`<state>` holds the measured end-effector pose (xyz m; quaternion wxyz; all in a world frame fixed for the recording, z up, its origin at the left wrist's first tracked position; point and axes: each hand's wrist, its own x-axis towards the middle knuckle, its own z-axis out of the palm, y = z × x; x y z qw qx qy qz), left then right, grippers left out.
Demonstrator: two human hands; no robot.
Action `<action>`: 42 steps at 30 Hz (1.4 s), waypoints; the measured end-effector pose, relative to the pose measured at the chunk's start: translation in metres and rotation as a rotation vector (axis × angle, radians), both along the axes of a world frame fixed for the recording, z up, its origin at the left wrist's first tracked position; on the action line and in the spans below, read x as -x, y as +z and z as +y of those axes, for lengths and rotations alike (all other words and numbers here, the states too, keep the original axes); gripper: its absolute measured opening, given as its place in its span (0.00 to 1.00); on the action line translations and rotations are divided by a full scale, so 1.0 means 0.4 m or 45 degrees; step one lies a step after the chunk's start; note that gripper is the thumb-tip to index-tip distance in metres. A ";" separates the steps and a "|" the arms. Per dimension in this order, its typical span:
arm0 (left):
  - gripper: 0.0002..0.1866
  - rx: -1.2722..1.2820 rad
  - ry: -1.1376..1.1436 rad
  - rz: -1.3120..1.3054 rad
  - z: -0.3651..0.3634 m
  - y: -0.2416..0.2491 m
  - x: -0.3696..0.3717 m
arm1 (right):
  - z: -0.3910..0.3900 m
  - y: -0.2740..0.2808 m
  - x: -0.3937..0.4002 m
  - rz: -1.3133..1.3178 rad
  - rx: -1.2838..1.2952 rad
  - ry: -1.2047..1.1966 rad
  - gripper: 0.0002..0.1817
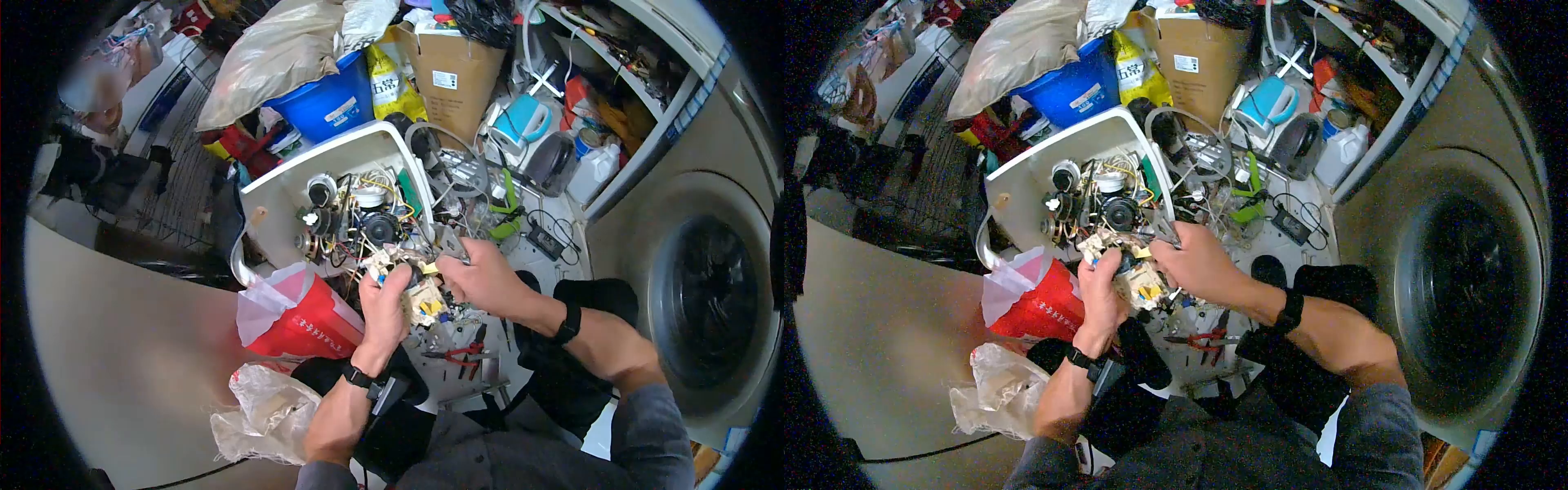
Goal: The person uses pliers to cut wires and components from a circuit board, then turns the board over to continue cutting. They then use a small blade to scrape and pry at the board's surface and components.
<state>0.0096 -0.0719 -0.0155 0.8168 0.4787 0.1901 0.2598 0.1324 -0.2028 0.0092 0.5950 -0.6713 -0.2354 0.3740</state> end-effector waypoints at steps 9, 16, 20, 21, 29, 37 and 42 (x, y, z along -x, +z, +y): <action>0.15 0.604 -0.011 0.116 0.036 -0.047 -0.022 | 0.012 -0.026 0.031 -0.847 -0.071 0.062 0.11; 0.21 0.793 -0.109 -0.058 0.111 -0.050 -0.006 | -0.001 -0.037 0.065 -0.975 -0.214 0.168 0.10; 0.28 0.924 -0.166 -0.097 0.117 -0.044 0.002 | -0.011 -0.022 -0.012 -0.815 -0.076 0.070 0.11; 0.29 0.971 -0.154 -0.075 0.117 -0.041 0.003 | -0.013 -0.024 -0.025 -0.768 -0.108 -0.028 0.12; 0.26 0.969 -0.243 -0.092 0.105 -0.036 0.022 | -0.001 -0.089 -0.094 -1.099 0.028 0.008 0.14; 0.29 1.032 -0.398 0.167 0.067 -0.006 0.029 | 0.052 -0.038 -0.052 -1.050 -0.180 0.396 0.23; 0.36 0.863 -0.538 0.255 0.063 -0.022 0.043 | 0.061 -0.066 -0.053 -1.078 -0.146 0.577 0.25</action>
